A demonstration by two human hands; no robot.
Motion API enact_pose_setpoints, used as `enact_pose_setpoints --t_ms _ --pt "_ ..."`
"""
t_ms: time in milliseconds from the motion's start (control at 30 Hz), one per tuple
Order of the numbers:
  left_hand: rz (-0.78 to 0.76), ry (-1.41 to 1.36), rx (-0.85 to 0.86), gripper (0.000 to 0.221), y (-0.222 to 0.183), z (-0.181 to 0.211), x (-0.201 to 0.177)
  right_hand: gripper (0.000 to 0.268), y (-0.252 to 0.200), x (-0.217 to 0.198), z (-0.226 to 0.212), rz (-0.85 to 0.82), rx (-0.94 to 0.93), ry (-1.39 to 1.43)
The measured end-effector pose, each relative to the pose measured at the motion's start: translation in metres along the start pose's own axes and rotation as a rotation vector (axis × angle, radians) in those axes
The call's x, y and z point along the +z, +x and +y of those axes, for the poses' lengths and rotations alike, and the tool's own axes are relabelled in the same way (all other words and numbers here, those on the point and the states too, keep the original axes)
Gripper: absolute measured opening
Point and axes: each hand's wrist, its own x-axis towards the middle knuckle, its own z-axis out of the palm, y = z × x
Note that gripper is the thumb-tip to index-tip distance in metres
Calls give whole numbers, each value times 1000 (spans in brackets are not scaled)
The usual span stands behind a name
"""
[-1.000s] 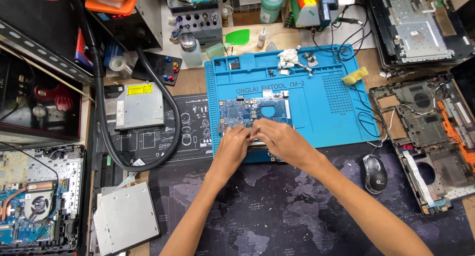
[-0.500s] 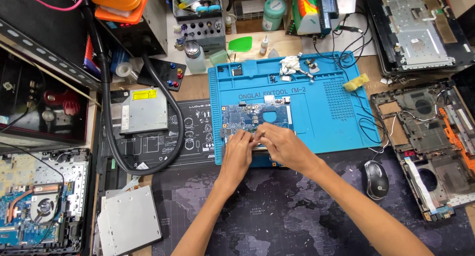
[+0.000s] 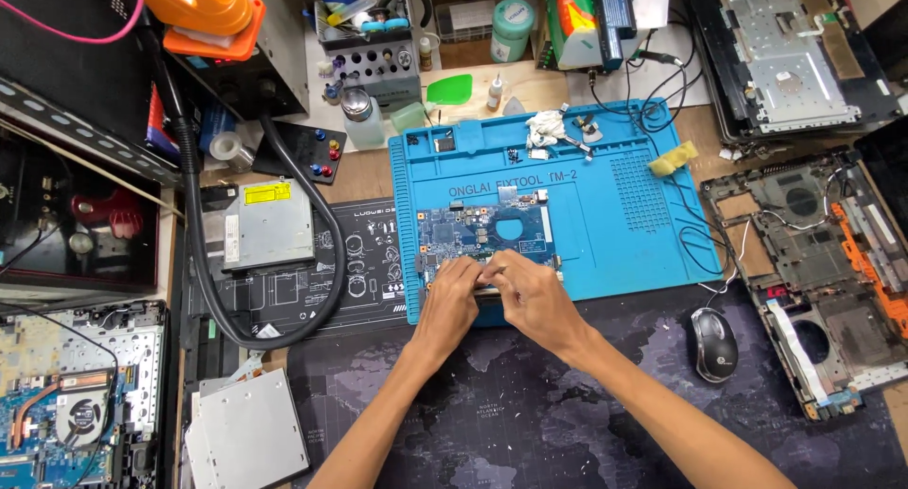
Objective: Disassembling a laptop to remove and work on the motherboard and cooling fan
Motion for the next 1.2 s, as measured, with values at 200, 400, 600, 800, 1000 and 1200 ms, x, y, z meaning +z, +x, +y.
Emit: enact_pose_setpoints --t_ms 200,400,600,800,1000,1200 --pt "-58 -26 67 22 4 -8 -4 13 -18 18 11 78 43 -24" --pt "-160 -58 113 26 13 -17 -8 12 -14 16 -9 174 56 -47" --pt "-235 -10 169 30 20 -24 -13 9 -19 29 -8 219 38 -94" --pt "-358 155 187 33 28 -9 -30 10 -11 17 -19 135 103 -61" --pt "-371 118 39 31 17 -20 -23 12 -3 7 -25 31 101 -70" --pt "-197 -60 -119 24 16 9 -47 5 9 -11 -11 -66 97 47"
